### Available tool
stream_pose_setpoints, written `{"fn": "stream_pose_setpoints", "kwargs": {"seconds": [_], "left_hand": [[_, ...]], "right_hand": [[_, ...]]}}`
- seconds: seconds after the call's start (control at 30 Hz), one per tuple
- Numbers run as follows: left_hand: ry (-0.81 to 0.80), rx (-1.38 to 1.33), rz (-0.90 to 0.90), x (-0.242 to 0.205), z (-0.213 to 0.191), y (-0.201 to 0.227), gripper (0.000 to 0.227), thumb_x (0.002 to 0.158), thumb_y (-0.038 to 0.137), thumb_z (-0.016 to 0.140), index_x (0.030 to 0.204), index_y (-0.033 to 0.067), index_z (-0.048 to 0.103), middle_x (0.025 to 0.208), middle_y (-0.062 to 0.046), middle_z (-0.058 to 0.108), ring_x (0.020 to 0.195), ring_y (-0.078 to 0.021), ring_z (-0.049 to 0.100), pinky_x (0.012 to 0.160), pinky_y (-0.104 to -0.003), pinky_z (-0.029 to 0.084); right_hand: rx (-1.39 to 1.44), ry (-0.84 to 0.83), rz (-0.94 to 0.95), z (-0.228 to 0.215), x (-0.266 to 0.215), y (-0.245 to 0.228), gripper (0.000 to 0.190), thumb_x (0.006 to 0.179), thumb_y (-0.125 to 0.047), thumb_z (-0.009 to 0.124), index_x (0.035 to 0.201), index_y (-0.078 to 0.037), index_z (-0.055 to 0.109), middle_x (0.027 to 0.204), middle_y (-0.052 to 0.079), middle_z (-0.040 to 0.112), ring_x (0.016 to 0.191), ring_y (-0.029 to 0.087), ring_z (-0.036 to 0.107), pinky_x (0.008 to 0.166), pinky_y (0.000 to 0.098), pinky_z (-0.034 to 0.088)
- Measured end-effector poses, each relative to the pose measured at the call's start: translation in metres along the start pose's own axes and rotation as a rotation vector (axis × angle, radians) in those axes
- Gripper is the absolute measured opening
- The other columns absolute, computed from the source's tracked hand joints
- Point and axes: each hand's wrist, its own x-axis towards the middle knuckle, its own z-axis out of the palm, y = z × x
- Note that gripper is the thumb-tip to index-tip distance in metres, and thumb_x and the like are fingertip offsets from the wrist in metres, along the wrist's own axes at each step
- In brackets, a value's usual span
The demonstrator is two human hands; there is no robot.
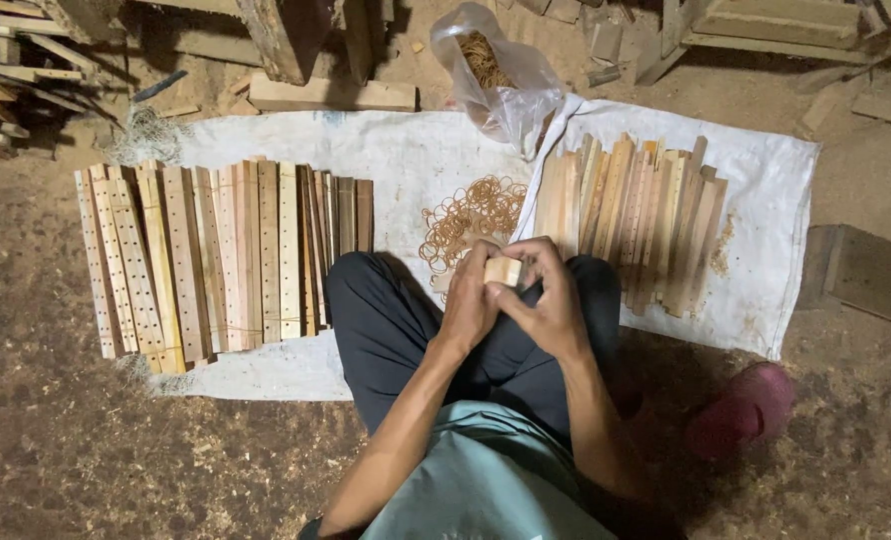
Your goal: Wrapping rubber bands around individual wooden slats
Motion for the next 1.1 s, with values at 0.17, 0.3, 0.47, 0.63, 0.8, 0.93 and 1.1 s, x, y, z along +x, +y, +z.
{"fn": "stream_pose_setpoints", "kwargs": {"seconds": [0.17, 0.3, 0.47, 0.63, 0.8, 0.93, 1.1], "left_hand": [[0.235, -0.274, -0.052, 0.011, -0.014, -0.012, 0.021, 0.090, 0.005, 0.068, 0.107, 0.0122, 0.057, 0.088, -0.013, 0.062, 0.086, -0.0282, 0.063, 0.082, -0.042, 0.050], [0.479, -1.063, -0.212, 0.023, -0.044, -0.017, 0.010, 0.099, 0.006, 0.061, 0.106, 0.0095, 0.053, 0.075, -0.008, 0.063, 0.078, -0.0225, 0.069, 0.086, -0.036, 0.058], [0.540, -1.263, -0.215, 0.023, -0.061, -0.049, 0.007, 0.102, 0.012, 0.062, 0.101, 0.0105, 0.055, 0.080, -0.003, 0.058, 0.085, -0.0187, 0.069, 0.094, -0.037, 0.058], [0.631, -1.348, -0.410, 0.017, -0.052, -0.066, 0.021, 0.101, 0.030, 0.065, 0.096, 0.0099, 0.062, 0.084, -0.006, 0.067, 0.087, -0.0214, 0.073, 0.095, -0.037, 0.062], [0.138, -0.808, -0.872, 0.004, -0.034, -0.032, 0.096, 0.092, 0.084, 0.012, 0.079, 0.0034, 0.062, 0.061, -0.009, 0.060, 0.048, -0.0178, 0.062, 0.049, -0.031, 0.058], [0.086, -0.476, -0.863, -0.019, 0.007, -0.082, 0.064, 0.101, 0.054, 0.046, 0.068, 0.0035, 0.065, 0.051, -0.010, 0.051, 0.039, -0.0190, 0.053, 0.038, -0.029, 0.049], [0.080, 0.071, -0.074, -0.019, 0.001, -0.066, 0.066, 0.067, -0.001, 0.074, 0.130, 0.0084, 0.053, 0.129, -0.018, 0.058, 0.127, -0.0440, 0.053, 0.110, -0.055, 0.041]], "right_hand": [[-0.032, -0.064, 0.093, -0.010, -0.006, -0.006, 0.066, 0.081, -0.021, 0.086, 0.136, -0.003, 0.055, 0.127, 0.022, 0.063, 0.122, 0.039, 0.057, 0.098, 0.0482, 0.046], [-0.287, -0.067, 0.191, -0.022, -0.018, 0.043, 0.061, 0.085, -0.023, 0.084, 0.138, -0.006, 0.059, 0.128, 0.025, 0.060, 0.123, 0.046, 0.058, 0.103, 0.0561, 0.045], [0.182, 0.145, 0.385, -0.022, -0.022, 0.012, 0.050, 0.088, -0.011, 0.079, 0.134, -0.003, 0.061, 0.130, 0.021, 0.060, 0.122, 0.032, 0.058, 0.103, 0.0416, 0.047], [0.412, 0.353, 0.199, -0.019, -0.018, 0.016, 0.052, 0.086, -0.006, 0.080, 0.134, -0.006, 0.059, 0.122, 0.010, 0.068, 0.115, 0.013, 0.060, 0.100, 0.0276, 0.048], [0.263, 0.352, 0.056, -0.021, -0.005, 0.013, 0.052, 0.086, -0.007, 0.083, 0.132, -0.003, 0.060, 0.118, 0.016, 0.070, 0.114, 0.020, 0.065, 0.098, 0.0344, 0.049], [0.162, 0.280, 0.077, -0.012, 0.001, 0.026, 0.053, 0.081, -0.004, 0.087, 0.128, 0.002, 0.063, 0.112, 0.017, 0.071, 0.102, 0.020, 0.069, 0.089, 0.0348, 0.056], [-0.215, 0.186, -0.053, 0.004, 0.000, 0.030, 0.050, 0.077, -0.016, 0.091, 0.123, -0.009, 0.074, 0.105, 0.011, 0.074, 0.097, 0.029, 0.072, 0.088, 0.0394, 0.054]]}}
